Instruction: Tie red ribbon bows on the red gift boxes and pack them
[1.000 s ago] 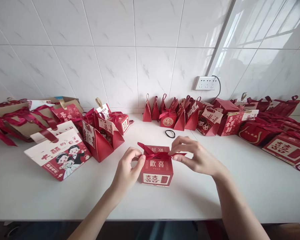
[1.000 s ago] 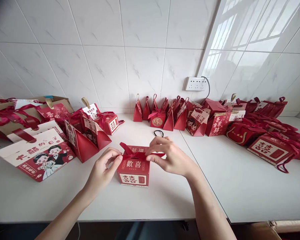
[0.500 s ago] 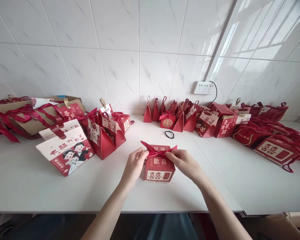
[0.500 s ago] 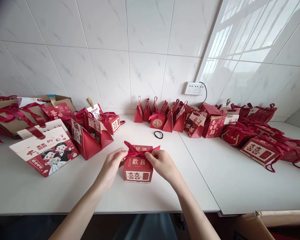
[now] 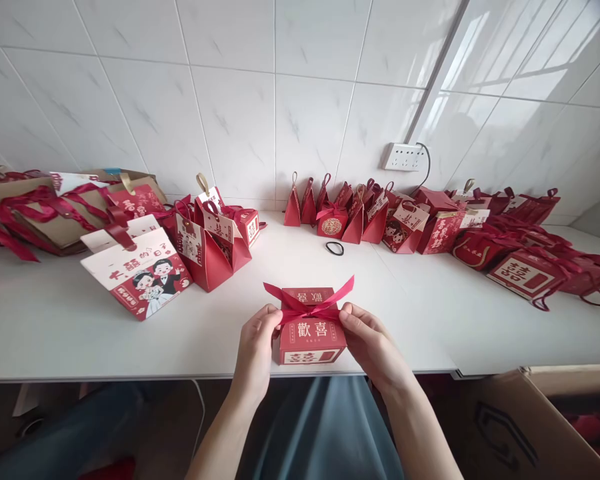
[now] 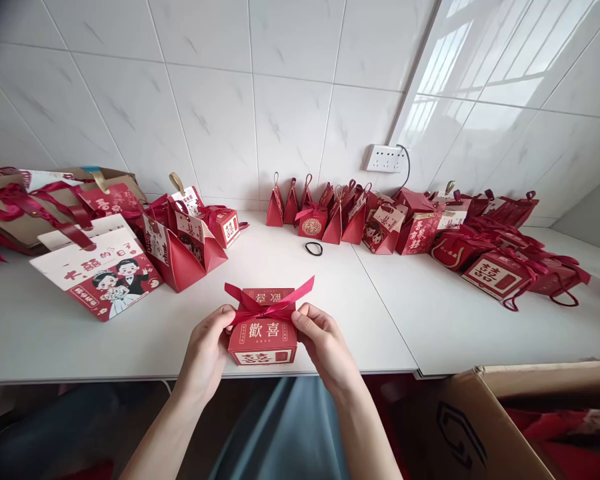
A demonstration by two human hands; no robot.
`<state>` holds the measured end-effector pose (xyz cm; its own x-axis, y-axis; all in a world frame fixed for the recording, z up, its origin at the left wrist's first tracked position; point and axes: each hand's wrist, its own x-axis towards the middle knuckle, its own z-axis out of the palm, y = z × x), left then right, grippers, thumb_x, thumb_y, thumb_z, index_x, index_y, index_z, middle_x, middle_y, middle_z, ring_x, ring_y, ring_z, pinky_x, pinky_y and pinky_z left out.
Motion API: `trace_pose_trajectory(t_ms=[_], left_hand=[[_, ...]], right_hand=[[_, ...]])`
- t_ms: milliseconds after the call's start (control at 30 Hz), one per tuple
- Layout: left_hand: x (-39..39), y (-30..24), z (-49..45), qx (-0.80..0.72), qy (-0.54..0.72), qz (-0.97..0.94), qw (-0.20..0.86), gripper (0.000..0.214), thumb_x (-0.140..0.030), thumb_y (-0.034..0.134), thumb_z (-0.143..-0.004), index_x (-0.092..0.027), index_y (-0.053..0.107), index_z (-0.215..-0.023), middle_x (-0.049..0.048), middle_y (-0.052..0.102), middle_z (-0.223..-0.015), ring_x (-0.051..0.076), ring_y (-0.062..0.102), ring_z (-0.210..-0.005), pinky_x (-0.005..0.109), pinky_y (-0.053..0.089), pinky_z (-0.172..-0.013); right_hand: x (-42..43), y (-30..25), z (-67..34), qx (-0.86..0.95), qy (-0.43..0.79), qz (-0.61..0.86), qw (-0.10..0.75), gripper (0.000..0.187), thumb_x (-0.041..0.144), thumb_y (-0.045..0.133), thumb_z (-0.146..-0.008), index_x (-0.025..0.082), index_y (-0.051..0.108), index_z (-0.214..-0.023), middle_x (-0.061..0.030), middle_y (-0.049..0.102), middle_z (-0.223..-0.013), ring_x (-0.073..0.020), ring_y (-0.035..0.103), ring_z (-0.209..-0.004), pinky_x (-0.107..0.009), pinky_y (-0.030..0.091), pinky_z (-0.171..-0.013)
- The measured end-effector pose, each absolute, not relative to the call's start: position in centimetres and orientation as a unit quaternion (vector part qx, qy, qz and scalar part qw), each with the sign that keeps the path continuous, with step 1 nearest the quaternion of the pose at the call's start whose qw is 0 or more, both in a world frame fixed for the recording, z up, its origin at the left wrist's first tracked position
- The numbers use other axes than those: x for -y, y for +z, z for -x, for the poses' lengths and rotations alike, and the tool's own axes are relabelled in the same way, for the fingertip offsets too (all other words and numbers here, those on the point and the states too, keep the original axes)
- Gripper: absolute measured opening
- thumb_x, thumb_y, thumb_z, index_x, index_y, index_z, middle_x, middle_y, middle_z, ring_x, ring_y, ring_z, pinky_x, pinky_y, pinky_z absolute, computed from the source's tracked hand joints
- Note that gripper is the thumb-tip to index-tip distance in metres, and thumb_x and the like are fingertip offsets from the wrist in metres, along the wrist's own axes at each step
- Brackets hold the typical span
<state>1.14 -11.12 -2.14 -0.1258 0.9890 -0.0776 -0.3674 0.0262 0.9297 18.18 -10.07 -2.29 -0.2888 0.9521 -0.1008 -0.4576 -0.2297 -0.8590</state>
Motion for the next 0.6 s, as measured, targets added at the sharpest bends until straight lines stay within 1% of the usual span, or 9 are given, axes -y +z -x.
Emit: trace_pose_trajectory(t_ms=[200,333,400,500,600], left_hand=[[12.5,-2.4,-0.9,-0.427,0.594,-0.350,0.585,0.036,-0.038,0.058,-0.076,-0.019,0.033,-0.059,-0.0047,0.033,-0.058,0.008,0.030,-0.054,0.020,0.028,-0.049],[12.9,-2.6,-0.8,-0.419,0.589,-0.351,0.595,0.036,-0.039,0.057,-0.077,-0.019,0.031,-0.060,-0.0050,0.032,-0.057,0.008,0.029,-0.052,0.020,0.026,-0.048],[13.0,-2.7,-0.7,-0.417,0.589,-0.356,0.594,0.037,-0.039,0.056,-0.077,-0.019,0.030,-0.059,-0.0050,0.032,-0.057,0.008,0.028,-0.052,0.021,0.025,-0.047],[13.2,-3.0,-0.8,-0.411,0.597,-0.367,0.583,0.035,-0.038,0.055,-0.079,-0.019,0.031,-0.060,-0.0045,0.034,-0.058,0.008,0.030,-0.054,0.021,0.027,-0.049],[13.1,-3.3,-0.9,-0.410,0.603,-0.362,0.581,0.033,-0.036,0.053,-0.080,-0.019,0.032,-0.060,-0.0043,0.036,-0.059,0.009,0.032,-0.055,0.021,0.029,-0.051]], right_hand=[[11.3,-2.7,-18.4,0.350,0.730,0.320,0.492,0.029,0.039,0.070,-0.076,0.018,0.055,-0.065,0.0019,0.057,-0.061,-0.0120,0.052,-0.059,-0.024,0.039,-0.061],[11.6,-2.9,-18.4,0.349,0.721,0.344,0.490,0.027,0.043,0.072,-0.072,0.019,0.061,-0.068,-0.0019,0.064,-0.068,-0.0182,0.060,-0.069,-0.030,0.044,-0.069],[11.7,-2.8,-18.4,0.346,0.721,0.350,0.488,0.027,0.043,0.072,-0.071,0.018,0.061,-0.068,-0.0031,0.066,-0.070,-0.0197,0.062,-0.073,-0.032,0.044,-0.073],[11.8,-2.7,-18.5,0.342,0.719,0.361,0.485,0.028,0.043,0.073,-0.070,0.018,0.060,-0.065,-0.0017,0.063,-0.065,-0.0174,0.059,-0.066,-0.031,0.044,-0.070],[11.8,-2.8,-18.6,0.363,0.697,0.378,0.489,0.033,0.047,0.072,-0.069,0.018,0.057,-0.062,0.0016,0.054,-0.054,-0.0124,0.049,-0.051,-0.029,0.043,-0.060]])
